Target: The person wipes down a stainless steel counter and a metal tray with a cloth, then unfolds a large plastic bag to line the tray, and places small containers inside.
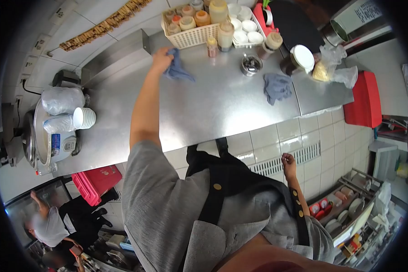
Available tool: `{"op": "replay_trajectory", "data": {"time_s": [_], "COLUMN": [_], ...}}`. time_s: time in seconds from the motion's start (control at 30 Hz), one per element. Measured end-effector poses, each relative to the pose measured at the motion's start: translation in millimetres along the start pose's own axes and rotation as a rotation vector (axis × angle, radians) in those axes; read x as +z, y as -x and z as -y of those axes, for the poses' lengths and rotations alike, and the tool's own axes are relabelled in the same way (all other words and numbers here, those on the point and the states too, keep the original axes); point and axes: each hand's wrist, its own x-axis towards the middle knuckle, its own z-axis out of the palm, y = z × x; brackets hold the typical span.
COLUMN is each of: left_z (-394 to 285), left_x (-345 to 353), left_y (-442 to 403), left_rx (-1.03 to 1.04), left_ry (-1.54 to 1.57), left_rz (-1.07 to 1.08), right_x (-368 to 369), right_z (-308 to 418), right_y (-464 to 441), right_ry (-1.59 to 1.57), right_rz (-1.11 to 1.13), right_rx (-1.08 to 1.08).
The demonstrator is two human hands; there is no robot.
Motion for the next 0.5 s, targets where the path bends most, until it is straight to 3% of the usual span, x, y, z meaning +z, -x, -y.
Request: {"op": "replay_trajectory", "data": {"time_s": [0.03,0.1,0.2,0.23,0.27,0.3,0.37,0.4,0.47,0.5], "left_z": [-5,-24,-88,-99,-140,-127,-185,-174,-141,-144], "left_x": [14,51,109,144,150,199,172,177,191,143], "left_y": [13,44,118,159,207,252,314,321,323,288], "left_rx": [-0.007,-0.191,-0.016,0.177,0.243,0.515,0.527,0.522,0.493,0.213], "left_ry": [0.007,-0.487,-0.482,-0.465,-0.46,-0.245,0.05,0.044,0.463,0.423], "left_rz": [0.013,-0.245,-0.184,-0.203,0.047,0.05,0.781,0.772,0.722,0.912], "right_x": [0,3,8,9,12,18,19,17,15,9], "right_z": [2,4,18,19,15,12,9,10,18,6], "right_y": [4,3,4,3,-2,-6,-13,-15,-20,-26], "right_ry": [-0.041,-0.054,-0.011,-0.005,0.03,0.06,0.097,0.241,0.377,0.379], "right_rz": [-0.028,-0.023,0.027,0.036,0.062,0.089,0.133,0.2,0.272,0.281], "right_rx": [0.063,0.016,0.088,0.095,0.083,0.07,0.082,0.056,0.085,0.074]}}
